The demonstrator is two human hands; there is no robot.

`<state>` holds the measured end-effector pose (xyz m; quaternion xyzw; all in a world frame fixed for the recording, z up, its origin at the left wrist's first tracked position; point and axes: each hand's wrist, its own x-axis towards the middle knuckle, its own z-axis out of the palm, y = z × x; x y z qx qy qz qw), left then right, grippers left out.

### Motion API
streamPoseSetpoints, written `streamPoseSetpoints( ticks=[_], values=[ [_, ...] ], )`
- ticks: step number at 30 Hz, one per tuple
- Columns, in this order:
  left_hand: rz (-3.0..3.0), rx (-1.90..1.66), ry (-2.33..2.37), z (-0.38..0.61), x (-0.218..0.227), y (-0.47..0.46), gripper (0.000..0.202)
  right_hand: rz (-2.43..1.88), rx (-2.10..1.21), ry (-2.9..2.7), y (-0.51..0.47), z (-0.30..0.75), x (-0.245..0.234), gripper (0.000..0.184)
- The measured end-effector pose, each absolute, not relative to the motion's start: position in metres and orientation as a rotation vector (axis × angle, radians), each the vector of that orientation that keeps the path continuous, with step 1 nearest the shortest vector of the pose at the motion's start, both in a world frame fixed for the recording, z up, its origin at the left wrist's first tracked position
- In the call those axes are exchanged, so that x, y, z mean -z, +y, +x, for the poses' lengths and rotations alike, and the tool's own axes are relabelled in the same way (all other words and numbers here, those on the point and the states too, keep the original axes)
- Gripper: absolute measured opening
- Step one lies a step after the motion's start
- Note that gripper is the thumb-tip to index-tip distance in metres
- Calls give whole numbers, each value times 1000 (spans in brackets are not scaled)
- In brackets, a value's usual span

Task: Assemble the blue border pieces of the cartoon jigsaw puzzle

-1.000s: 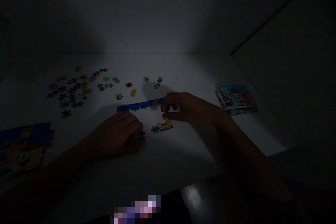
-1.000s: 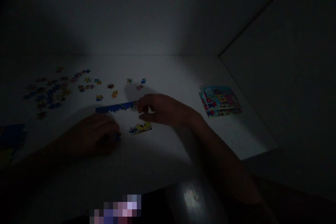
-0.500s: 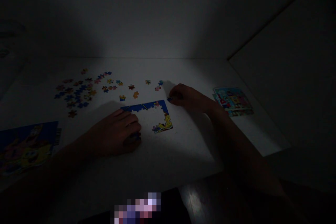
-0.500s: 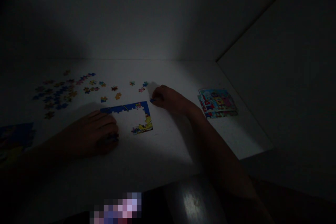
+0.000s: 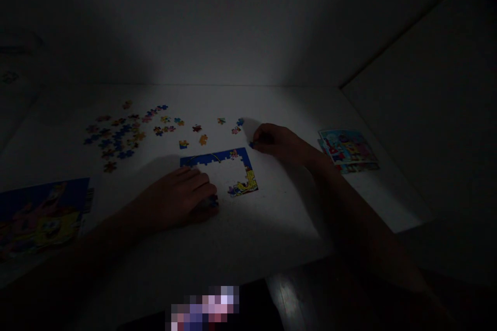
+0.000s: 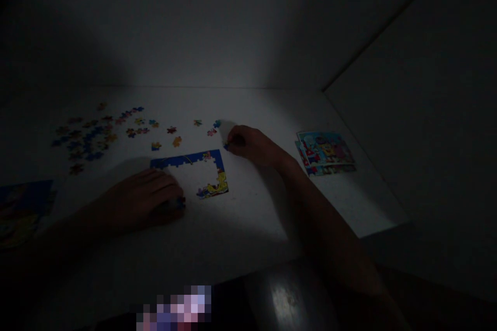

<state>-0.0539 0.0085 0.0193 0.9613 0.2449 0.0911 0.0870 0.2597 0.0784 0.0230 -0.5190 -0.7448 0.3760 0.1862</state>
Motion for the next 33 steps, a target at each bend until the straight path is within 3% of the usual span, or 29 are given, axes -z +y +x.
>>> streamPoseSetpoints(
  ticks=[6,11,25,33],
  values=[
    [2852,-284,684,-57,-21,12,22,-1378,-578,-2050,88,249,-2,33],
    [2861,-295,714,-58,-28,12,11,-1425,-446,-2210,104,236,5,42],
    [2963,-327,725,-58,-18,7,22,-1534,-525,-2094,93,249,-2,12],
    [2883,-334,718,-66,-14,9,29,-1534,-452,-2129,94,252,0,14]
  ],
)
